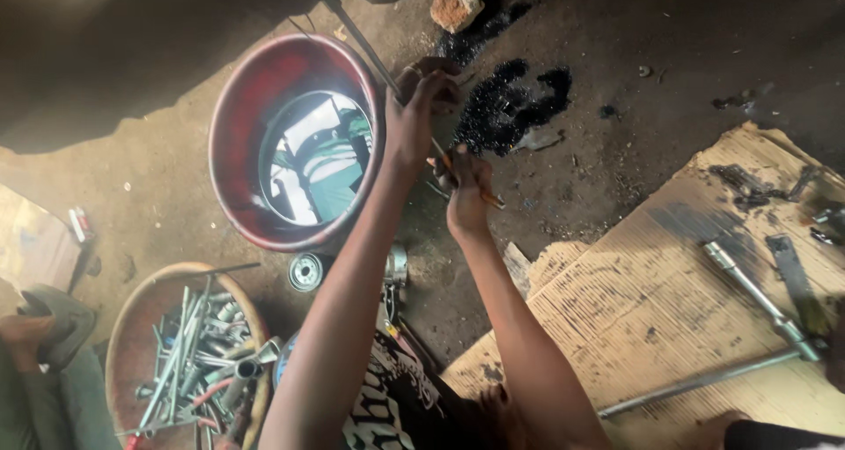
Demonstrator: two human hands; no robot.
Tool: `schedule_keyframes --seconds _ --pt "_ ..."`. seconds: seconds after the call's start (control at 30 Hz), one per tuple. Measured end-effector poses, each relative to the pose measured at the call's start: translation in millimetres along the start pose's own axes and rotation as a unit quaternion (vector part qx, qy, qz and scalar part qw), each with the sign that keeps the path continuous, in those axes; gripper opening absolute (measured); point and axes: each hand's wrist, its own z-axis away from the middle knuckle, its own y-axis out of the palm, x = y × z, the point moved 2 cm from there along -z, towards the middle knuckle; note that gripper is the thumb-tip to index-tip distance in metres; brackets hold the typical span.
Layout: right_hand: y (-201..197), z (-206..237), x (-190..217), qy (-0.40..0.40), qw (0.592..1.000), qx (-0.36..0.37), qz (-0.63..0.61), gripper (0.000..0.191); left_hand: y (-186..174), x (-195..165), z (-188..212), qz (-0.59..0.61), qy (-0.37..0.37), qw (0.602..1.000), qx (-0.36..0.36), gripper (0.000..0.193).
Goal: The person holds a long metal rod upright with one hand and files its surface with an orange-handled file, repositioning the file and the rod repeatedly to work along the shaft. The person works over cardboard on the workshop floor near a basin of liquid and scattered tools.
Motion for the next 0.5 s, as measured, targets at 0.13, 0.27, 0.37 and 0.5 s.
schedule_keyframes --seconds 0.13,0.27,0.37,0.5 --pt "0 3 4 -0.010 0.997 -0.009 -0.076 0.047 1 8 20 -0.054 0.060 0.976 0.204 0.043" --pt "6 7 5 0.031 0.990 -0.121 -0.064 0.022 -2 14 46 -0.231 0.009 0.940 0.252 0.050" --pt "16 7 18 0.011 0.995 -0.090 0.052 0.036 2 7 59 -0.230 0.061 0.947 0.215 0.060" --pt "25 11 35 0.034 0.994 -0.091 -0.040 0.038 6 -2 68 -0.308 0.082 0.941 0.114 0.067"
